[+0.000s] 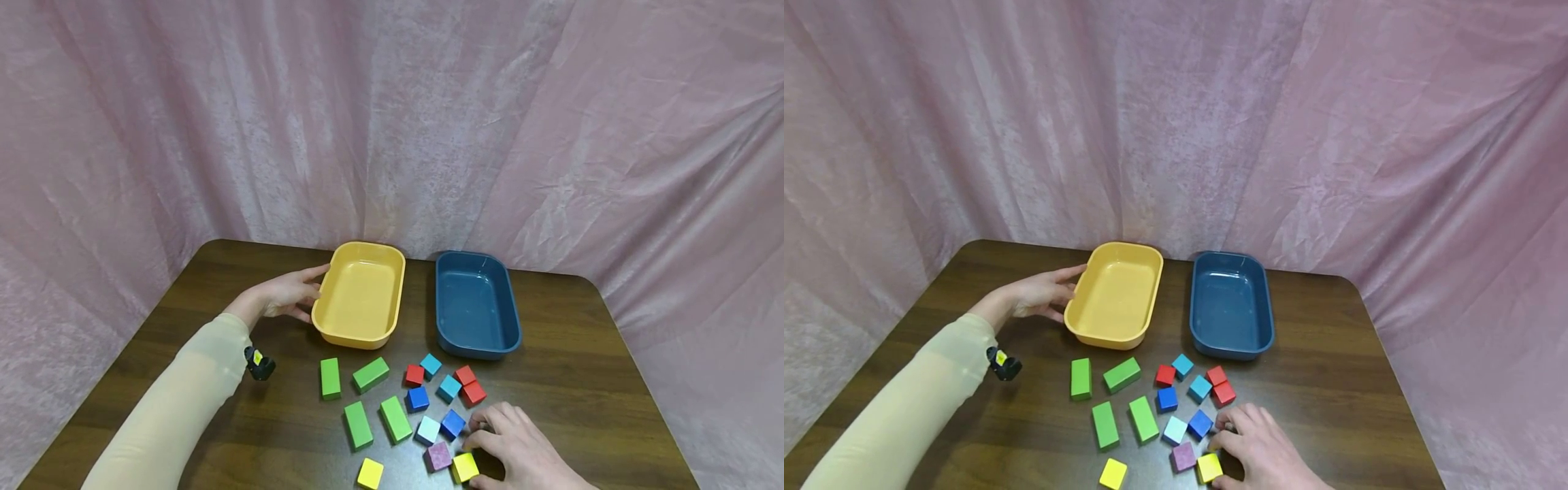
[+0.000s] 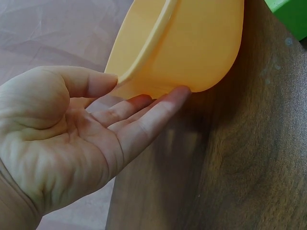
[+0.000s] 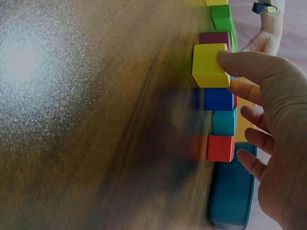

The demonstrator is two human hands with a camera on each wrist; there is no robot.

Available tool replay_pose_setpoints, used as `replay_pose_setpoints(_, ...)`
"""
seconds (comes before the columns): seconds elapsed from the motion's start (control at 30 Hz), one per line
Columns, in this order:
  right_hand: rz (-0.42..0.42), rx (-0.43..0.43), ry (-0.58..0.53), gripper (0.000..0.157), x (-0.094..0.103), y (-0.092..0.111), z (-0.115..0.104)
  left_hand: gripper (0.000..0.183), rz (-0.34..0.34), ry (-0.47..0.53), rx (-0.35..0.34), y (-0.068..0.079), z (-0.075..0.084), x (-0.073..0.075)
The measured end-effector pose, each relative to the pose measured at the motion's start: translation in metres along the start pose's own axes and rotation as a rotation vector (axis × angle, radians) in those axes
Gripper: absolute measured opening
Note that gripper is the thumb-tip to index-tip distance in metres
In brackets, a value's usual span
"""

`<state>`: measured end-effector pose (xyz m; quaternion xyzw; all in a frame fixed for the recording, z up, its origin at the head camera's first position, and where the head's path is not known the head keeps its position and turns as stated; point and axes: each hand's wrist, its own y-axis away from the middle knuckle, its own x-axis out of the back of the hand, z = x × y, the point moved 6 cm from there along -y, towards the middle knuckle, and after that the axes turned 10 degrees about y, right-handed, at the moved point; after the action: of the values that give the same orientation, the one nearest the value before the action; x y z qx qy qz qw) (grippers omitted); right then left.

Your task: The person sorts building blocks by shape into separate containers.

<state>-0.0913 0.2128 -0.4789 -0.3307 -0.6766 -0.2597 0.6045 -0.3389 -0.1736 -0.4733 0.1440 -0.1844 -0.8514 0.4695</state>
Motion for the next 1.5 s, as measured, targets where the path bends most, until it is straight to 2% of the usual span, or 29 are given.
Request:
replay_pose_setpoints(0.17,0.029,0.001,0.023,0.027,0.002,0.0,0.0,0.078,-0.015,0.008,-0.003,0.0,0.003,-0.002)
replay_pose_setpoints(0.37,0.021,-0.017,0.019,0.026,0.002,0.0,0.0,0.079,-0.011,0.002,0.002,0.0,0.006,-0.001)
replay_pose_setpoints(0.7,-0.02,-0.058,-0.053,0.026,0.001,-0.003,0.003,0.08,-0.018,0.007,-0.002,0.002,0.006,0.0)
replay_pose_setpoints(0.77,0.013,-0.057,-0.069,0.029,0.006,-0.004,0.004,0.08,-0.019,0.006,-0.004,0.002,0.006,-0.001)
replay_pose_setpoints(0.9,0.161,-0.014,-0.067,0.04,0.028,-0.008,0.008,0.081,-0.017,0.002,-0.005,0.0,0.005,0.0)
replay_pose_setpoints(1.0,0.258,0.021,-0.043,0.042,0.048,-0.014,0.014,0.081,-0.016,0.003,-0.006,-0.001,0.003,0.002)
replay_pose_setpoints(1.13,0.292,0.015,-0.025,0.039,0.072,-0.031,0.026,0.08,-0.013,0.009,-0.007,-0.001,0.002,0.002)
replay_pose_setpoints(1.23,0.324,0.004,-0.008,0.035,0.09,-0.05,0.035,0.079,-0.011,0.009,-0.006,0.0,0.001,0.002)
replay_pose_setpoints(1.37,0.363,-0.011,0.005,0.029,0.107,-0.088,0.045,0.079,-0.004,0.003,-0.002,0.0,0.001,0.002)
replay_pose_setpoints(1.5,0.342,-0.029,0.025,0.023,0.11,-0.132,0.05,0.079,-0.003,0.004,-0.001,-0.001,0.0,0.0)
